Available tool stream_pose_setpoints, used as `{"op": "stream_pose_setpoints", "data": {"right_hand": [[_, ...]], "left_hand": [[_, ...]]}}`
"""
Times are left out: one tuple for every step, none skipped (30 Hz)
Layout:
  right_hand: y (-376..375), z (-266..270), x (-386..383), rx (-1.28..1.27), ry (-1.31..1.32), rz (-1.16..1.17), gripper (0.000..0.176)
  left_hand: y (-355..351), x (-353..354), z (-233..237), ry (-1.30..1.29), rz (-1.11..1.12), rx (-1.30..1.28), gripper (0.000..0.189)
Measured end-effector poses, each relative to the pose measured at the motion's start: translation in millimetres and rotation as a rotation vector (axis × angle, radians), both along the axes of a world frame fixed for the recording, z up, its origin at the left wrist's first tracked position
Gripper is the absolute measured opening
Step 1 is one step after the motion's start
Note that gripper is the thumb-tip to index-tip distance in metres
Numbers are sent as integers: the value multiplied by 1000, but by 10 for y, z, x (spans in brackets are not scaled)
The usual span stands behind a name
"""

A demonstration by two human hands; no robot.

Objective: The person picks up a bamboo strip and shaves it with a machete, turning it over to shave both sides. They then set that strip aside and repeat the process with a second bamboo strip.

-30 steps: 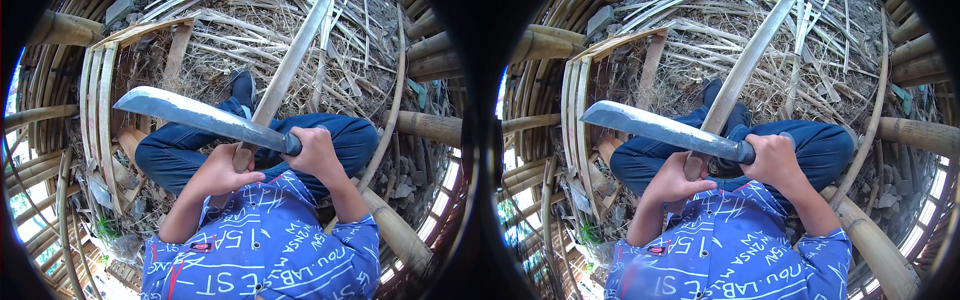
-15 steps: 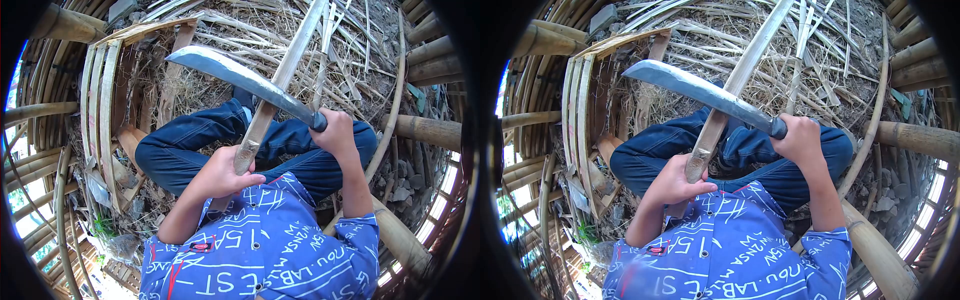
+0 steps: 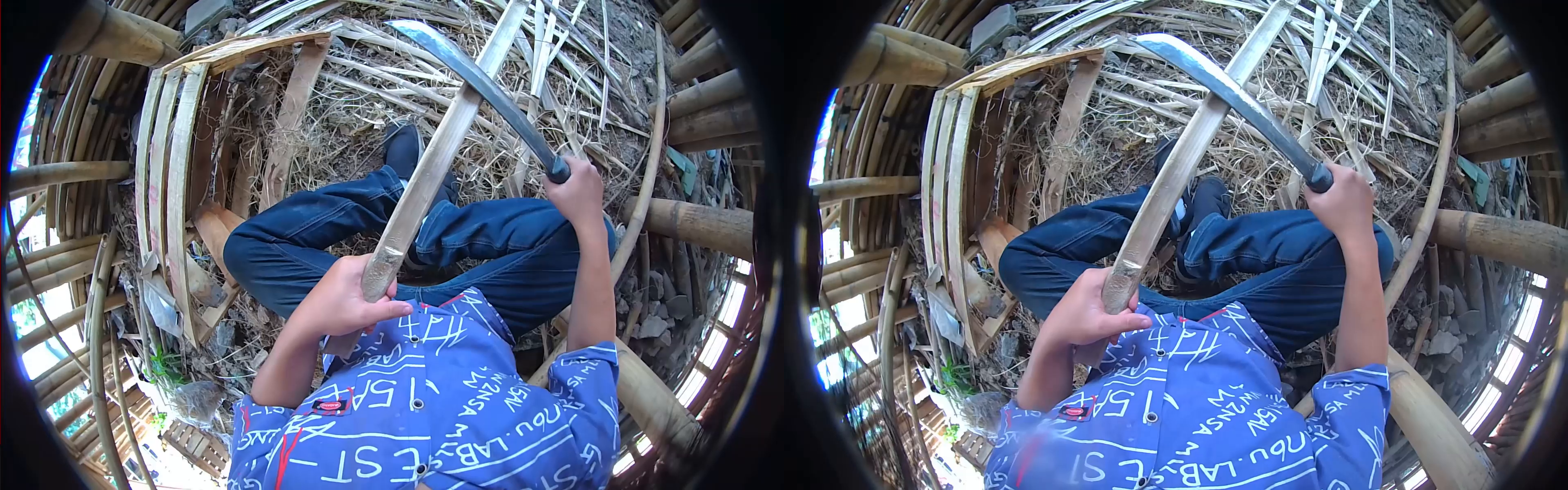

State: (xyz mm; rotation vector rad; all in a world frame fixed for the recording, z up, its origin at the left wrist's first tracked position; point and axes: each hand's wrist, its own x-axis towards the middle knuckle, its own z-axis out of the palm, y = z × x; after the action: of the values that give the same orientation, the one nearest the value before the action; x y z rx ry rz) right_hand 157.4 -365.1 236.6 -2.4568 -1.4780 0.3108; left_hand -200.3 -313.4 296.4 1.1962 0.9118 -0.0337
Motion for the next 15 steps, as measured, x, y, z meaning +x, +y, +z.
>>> {"op": "stream_pose_setpoints", "data": {"right_hand": [[-3,-15,3,-1,13,-4,21],[-11,-9,25,0,6,-6,21],[-17,-5,50,15,4,-41,21],[-21,-19,71,29,8,-74,20],[-30,-100,198,53,13,-102,22],[-42,-176,369,37,91,-187,23],[-45,-200,548,35,108,-234,24],[-57,-201,704,36,121,-280,25],[-86,-167,791,36,82,-323,25],[-110,-134,863,38,43,-362,25],[-162,-157,952,61,-15,-357,25],[-190,-102,943,64,-18,-353,24],[-218,-76,896,80,-13,-343,23],[-250,-45,831,95,-11,-336,22],[-266,19,690,144,48,-293,20]], "left_hand": [[-2,10,-15,-6,1,-22,32],[6,23,-3,-14,-1,-21,32],[16,19,30,-10,3,-41,31],[15,-9,53,-1,11,-63,31],[7,-78,61,3,15,-64,31],[4,-175,69,4,-8,-53,31],[13,-258,71,0,-33,-40,31],[20,-338,63,-4,-34,-35,31],[18,-422,51,6,-40,-17,31],[17,-468,46,18,-42,3,31],[31,-475,80,58,-33,-41,32],[26,-475,53,57,-23,-38,32],[15,-460,-2,28,-8,16,31],[12,-425,-38,-2,4,70,31],[21,-365,-46,-8,6,71,31]]}}
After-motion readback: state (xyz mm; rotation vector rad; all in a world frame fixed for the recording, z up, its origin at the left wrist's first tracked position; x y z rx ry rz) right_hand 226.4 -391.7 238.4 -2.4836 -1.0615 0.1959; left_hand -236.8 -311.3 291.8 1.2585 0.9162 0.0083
